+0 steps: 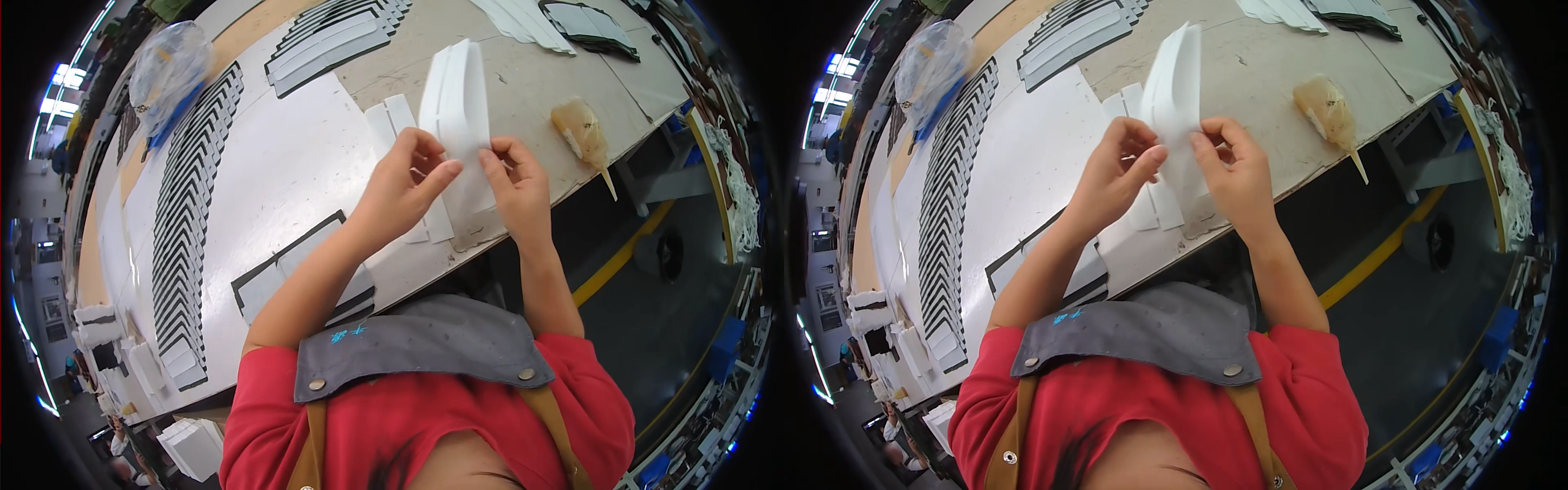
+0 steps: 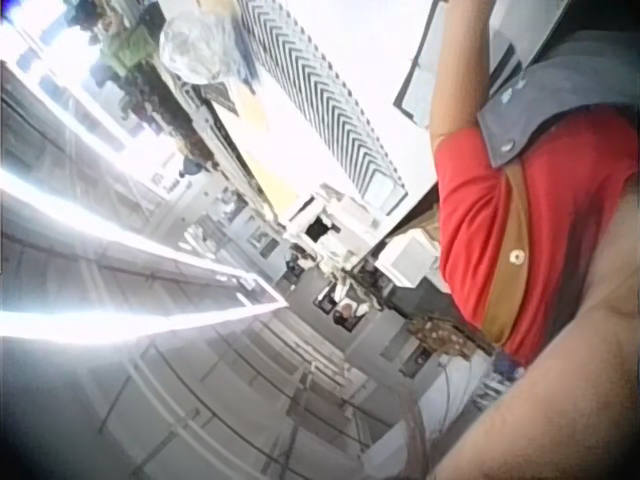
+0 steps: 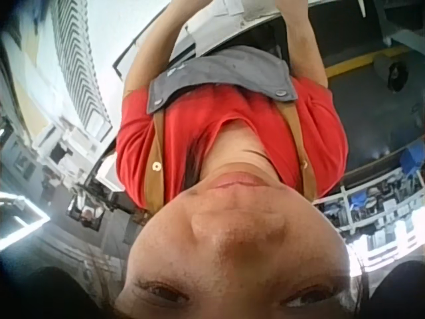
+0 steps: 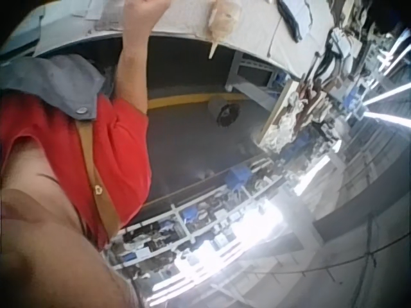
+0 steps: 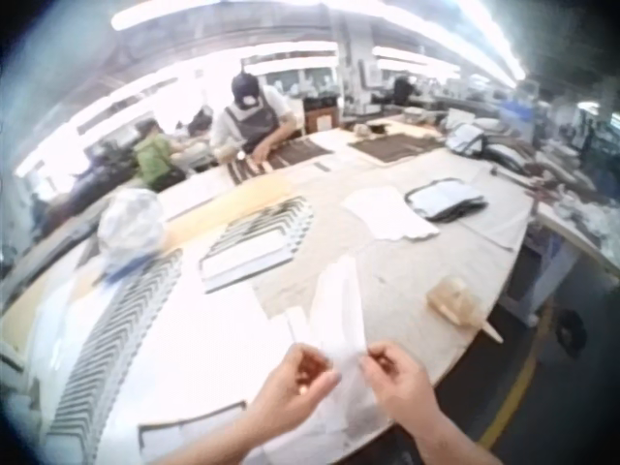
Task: The person assembles small rectangular components by applying adhesive from a squeeze bottle to white strips and pressing them onto black frames. The person repeatedly picks up strips, applies glue, and attaches them to the frames, stacking the finished units on the table.
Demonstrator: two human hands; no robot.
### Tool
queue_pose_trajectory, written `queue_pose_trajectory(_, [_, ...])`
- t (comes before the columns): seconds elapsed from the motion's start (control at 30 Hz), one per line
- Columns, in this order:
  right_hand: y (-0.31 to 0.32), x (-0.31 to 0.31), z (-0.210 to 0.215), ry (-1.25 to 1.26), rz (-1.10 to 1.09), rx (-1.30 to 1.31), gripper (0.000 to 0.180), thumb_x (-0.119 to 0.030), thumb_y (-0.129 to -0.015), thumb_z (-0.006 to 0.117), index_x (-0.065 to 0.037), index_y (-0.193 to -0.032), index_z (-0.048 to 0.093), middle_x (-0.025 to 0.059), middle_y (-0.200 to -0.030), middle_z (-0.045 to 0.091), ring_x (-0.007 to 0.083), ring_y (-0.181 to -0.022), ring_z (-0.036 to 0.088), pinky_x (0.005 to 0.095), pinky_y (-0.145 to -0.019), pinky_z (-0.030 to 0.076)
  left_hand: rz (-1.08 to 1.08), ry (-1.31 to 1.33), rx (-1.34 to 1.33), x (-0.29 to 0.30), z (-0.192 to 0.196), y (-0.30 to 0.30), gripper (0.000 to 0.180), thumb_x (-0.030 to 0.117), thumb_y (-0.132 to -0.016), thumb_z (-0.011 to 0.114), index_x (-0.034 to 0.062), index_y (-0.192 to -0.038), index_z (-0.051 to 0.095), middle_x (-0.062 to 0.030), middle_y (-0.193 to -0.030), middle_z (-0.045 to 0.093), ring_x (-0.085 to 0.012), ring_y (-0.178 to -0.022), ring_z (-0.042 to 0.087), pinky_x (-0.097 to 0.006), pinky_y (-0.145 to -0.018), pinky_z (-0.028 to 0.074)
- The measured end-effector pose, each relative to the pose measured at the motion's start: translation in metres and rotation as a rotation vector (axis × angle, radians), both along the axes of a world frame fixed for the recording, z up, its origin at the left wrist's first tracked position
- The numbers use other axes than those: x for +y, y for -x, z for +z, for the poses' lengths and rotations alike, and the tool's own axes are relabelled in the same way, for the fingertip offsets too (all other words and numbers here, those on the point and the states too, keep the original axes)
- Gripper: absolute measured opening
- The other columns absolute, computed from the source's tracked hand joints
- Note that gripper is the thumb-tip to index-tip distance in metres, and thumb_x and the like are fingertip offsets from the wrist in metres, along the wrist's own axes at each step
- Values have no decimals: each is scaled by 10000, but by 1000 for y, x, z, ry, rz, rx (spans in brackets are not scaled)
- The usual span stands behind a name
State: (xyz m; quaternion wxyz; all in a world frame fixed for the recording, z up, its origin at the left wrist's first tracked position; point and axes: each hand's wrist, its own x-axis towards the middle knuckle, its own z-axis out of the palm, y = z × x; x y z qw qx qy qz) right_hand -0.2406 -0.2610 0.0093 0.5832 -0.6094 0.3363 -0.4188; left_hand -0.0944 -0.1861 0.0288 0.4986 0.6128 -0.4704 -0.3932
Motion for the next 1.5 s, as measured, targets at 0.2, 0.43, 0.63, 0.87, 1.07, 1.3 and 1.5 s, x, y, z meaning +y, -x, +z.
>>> queue_pose_trajectory(0.2, [1, 11, -13, -432, 232, -305, 113, -68, -866, 579, 9, -947, 588, 25, -869, 596, 73, -810, 536, 215, -736, 427, -90, -35, 75, -12, -2, 2, 200, 196, -903, 572, 39, -956, 462, -34, -850, 551, -92, -796, 537, -228, -737, 433])
queue_pose_trajectory(0.43, [3, 10, -9, -217, 196, -138, 102, -95, -890, 551, -21, -954, 579, -1, -853, 577, 70, -804, 524, 225, -733, 425, -144, -4, 128, -12, -6, 0, 189, 197, -932, 517, 23, -958, 451, -58, -871, 571, -101, -804, 552, -240, -739, 446])
queue_pose_trajectory(0.63, [25, -25, -1, -147, -132, -98, 123, -125, -900, 530, -41, -978, 576, -12, -850, 578, 55, -696, 514, 204, -628, 432, 76, -39, 601, -6, 2, -14, 139, 159, -934, 423, 23, -911, 444, -102, -827, 576, -148, -716, 567, -280, -700, 476])
queue_pose_trajectory(0.87, [73, -80, 23, 528, -640, 214, 172, -77, -855, 570, 3, -995, 632, 63, -794, 600, 113, -693, 561, 228, -623, 439, 568, 143, 728, 12, 8, -61, 209, 183, -930, 387, 10, -1010, 471, -128, -935, 577, -170, -808, 536, -308, -769, 453])
queue_pose_trajectory(1.07, [-7, -43, -19, 1264, -172, 789, 161, -45, -752, 546, -15, -897, 610, 86, -787, 588, 227, -752, 555, 316, -665, 465, 422, 130, 527, 10, 5, -50, 257, 238, -950, 372, 29, -1062, 471, -106, -1077, 590, -141, -950, 484, -308, -888, 351])
queue_pose_trajectory(1.3, [-28, -15, -33, 1099, 129, 1023, 303, -76, -777, 545, -15, -1068, 601, 128, -888, 604, 259, -823, 587, 345, -672, 477, 344, 121, 479, 17, 0, -49, 244, 261, -962, 399, 48, -1054, 476, -107, -1098, 588, -134, -954, 493, -311, -905, 360])
queue_pose_trajectory(1.5, [-14, -3, 26, 553, 283, 728, 237, -222, -850, 587, -29, -988, 593, 99, -853, 601, 205, -728, 578, 301, -611, 458, 226, 138, 420, 13, -11, -31, 235, 239, -961, 439, 31, -1067, 469, -122, -1108, 584, -141, -962, 524, -312, -873, 413])
